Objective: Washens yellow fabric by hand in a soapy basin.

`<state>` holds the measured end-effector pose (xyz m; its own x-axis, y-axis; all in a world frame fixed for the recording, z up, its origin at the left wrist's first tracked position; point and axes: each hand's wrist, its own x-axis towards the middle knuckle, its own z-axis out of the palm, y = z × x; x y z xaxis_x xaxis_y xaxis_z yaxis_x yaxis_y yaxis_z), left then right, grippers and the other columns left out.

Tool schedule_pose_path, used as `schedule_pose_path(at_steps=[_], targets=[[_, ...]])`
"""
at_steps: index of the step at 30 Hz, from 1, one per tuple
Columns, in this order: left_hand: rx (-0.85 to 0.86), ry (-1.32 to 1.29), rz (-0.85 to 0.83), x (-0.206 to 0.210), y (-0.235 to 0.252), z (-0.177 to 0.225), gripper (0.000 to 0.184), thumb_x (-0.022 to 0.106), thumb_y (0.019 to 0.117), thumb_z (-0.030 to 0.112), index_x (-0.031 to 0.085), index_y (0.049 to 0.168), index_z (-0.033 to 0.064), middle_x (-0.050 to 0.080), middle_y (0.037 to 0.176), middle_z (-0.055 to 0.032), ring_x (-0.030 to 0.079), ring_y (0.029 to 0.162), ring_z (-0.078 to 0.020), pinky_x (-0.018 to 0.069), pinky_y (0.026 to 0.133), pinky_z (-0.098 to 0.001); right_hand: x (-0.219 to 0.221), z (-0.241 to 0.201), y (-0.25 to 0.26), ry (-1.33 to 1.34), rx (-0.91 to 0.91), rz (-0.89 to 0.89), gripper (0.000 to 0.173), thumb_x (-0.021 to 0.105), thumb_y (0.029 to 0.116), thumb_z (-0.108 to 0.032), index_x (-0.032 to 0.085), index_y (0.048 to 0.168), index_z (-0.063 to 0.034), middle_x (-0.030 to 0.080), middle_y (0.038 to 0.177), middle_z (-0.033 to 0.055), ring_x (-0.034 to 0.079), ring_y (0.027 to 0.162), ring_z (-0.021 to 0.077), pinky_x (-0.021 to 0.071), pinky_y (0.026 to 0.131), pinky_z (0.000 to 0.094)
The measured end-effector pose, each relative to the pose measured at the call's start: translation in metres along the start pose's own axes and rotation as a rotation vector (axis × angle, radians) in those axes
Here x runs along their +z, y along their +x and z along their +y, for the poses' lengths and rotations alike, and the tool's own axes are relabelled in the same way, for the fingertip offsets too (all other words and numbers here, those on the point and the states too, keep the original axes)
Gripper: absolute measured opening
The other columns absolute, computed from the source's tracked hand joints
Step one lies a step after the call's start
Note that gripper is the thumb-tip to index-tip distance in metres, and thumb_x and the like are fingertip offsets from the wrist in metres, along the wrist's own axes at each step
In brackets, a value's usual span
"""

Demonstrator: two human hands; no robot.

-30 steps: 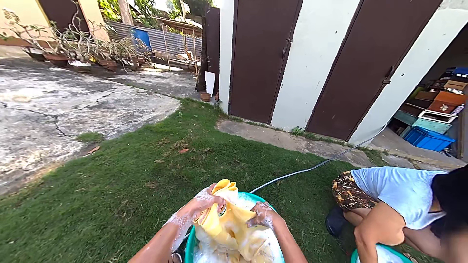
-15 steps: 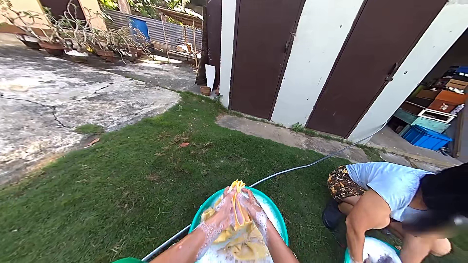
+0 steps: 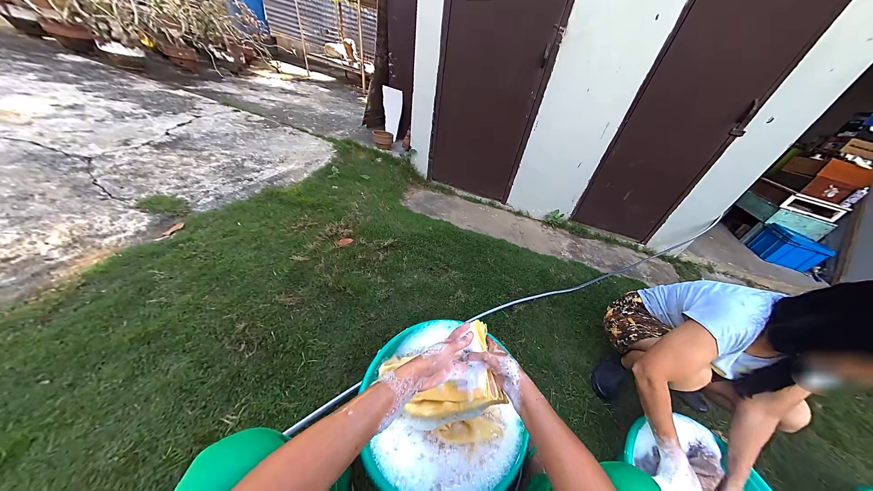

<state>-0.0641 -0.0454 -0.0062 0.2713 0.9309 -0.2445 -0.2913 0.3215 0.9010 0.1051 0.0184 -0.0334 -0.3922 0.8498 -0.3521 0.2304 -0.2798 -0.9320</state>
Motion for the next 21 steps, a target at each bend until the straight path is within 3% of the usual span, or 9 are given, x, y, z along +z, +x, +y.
schedule_pose_path(at_steps=[2, 4, 7, 12, 15, 17, 19, 20, 21], targets=[[0.016, 0.260, 0.041, 0.006, -0.007, 0.026, 0.060, 0.049, 0.1088, 0.029, 0.024, 0.162, 0.0146, 0.050, 0.149, -0.0208, 0.064, 0.121, -0.0300, 0.0553, 0.097, -0.0435, -0.006, -0.020, -0.002, -0.122, -0.048, 0.035, 0.081, 0.079, 0.0811, -0.005, 0.040, 0.152, -0.0056, 0.062, 0.132, 0.0192, 0.065, 0.114, 0.0248, 0.0559, 0.096, 0.0432], [0.105, 0.439, 0.095, 0.003, -0.015, 0.051, 0.052, 0.056, 0.1056, 0.019, 0.039, 0.153, 0.0051, 0.067, 0.122, -0.0215, 0.073, 0.097, -0.0263, 0.0607, 0.086, -0.0398, -0.016, -0.049, -0.004, -0.313, -0.088, 0.095, 0.086, 0.081, 0.0783, -0.004, 0.039, 0.153, -0.0033, 0.056, 0.140, 0.0237, 0.059, 0.125, 0.0310, 0.0506, 0.105, 0.0483], [0.250, 0.398, 0.188, -0.017, -0.020, 0.078, 0.041, 0.054, 0.1050, 0.008, 0.045, 0.144, -0.0002, 0.072, 0.102, -0.0166, 0.076, 0.084, -0.0206, 0.0633, 0.081, -0.0344, -0.037, -0.117, -0.020, -0.588, -0.145, 0.180, 0.080, 0.081, 0.0835, -0.011, 0.041, 0.152, 0.0004, 0.054, 0.144, 0.0265, 0.054, 0.133, 0.0350, 0.0440, 0.112, 0.0504], [0.269, 0.649, 0.289, -0.066, 0.005, 0.055, 0.048, 0.062, 0.0948, 0.003, 0.051, 0.142, 0.0037, 0.073, 0.107, -0.0144, 0.073, 0.092, -0.0206, 0.0579, 0.089, -0.0387, -0.079, -0.282, -0.079, -0.894, -0.385, 0.320, 0.055, 0.083, 0.0838, -0.013, 0.061, 0.132, 0.0005, 0.067, 0.118, 0.0258, 0.066, 0.109, 0.0379, 0.0515, 0.097, 0.0582], [0.251, 0.774, 0.185, -0.062, 0.017, 0.036, 0.061, 0.072, 0.0904, 0.007, 0.049, 0.146, 0.0060, 0.070, 0.121, -0.0181, 0.071, 0.103, -0.0268, 0.0556, 0.095, -0.0451, -0.085, -0.383, -0.150, -1.000, -0.508, 0.421, 0.043, 0.081, 0.0847, -0.011, 0.064, 0.124, -0.0016, 0.070, 0.104, 0.0178, 0.068, 0.088, 0.0263, 0.0561, 0.083, 0.0501], [0.272, 0.852, 0.104, -0.052, 0.028, 0.018, 0.084, 0.083, 0.0836, 0.016, 0.038, 0.155, 0.0092, 0.059, 0.138, -0.0236, 0.063, 0.121, -0.0356, 0.0512, 0.104, -0.0501, -0.078, -0.436, -0.202, -1.053, -0.562, 0.545, 0.036, 0.079, 0.0854, -0.016, 0.067, 0.118, -0.0047, 0.070, 0.094, 0.0120, 0.066, 0.077, 0.0192, 0.0568, 0.073, 0.0436], [0.335, 0.933, 0.109, -0.036, 0.035, -0.002, 0.108, 0.089, 0.0746, 0.027, 0.026, 0.161, 0.0117, 0.047, 0.149, -0.0267, 0.052, 0.134, -0.0397, 0.0435, 0.112, -0.0521, -0.083, -0.471, -0.241, -1.069, -0.689, 0.642, 0.031, 0.075, 0.0848, -0.023, 0.066, 0.111, -0.0090, 0.068, 0.087, 0.0031, 0.063, 0.069, 0.0072, 0.0562, 0.062, 0.0296], [0.382, 0.938, 0.144, -0.027, 0.036, -0.012, 0.112, 0.089, 0.0724, 0.030, 0.025, 0.162, 0.0110, 0.046, 0.150, -0.0262, 0.049, 0.137, -0.0381, 0.0407, 0.115, -0.0507, -0.097, -0.485, -0.258, -1.028, -0.799, 0.612, 0.028, 0.072, 0.0883, -0.019, 0.064, 0.111, -0.0054, 0.067, 0.091, 0.0035, 0.064, 0.075, 0.0042, 0.0557, 0.066, 0.0235], [0.435, 0.924, 0.189, -0.019, 0.036, -0.022, 0.107, 0.088, 0.0736, 0.032, 0.029, 0.160, 0.0091, 0.049, 0.149, -0.0238, 0.050, 0.137, -0.0339, 0.0404, 0.116, -0.0475, -0.123, -0.499, -0.276, -0.913, -0.930, 0.471, 0.025, 0.067, 0.0946, -0.005, 0.061, 0.116, 0.0066, 0.066, 0.106, 0.0139, 0.065, 0.092, 0.0109, 0.0567, 0.082, 0.0250]])
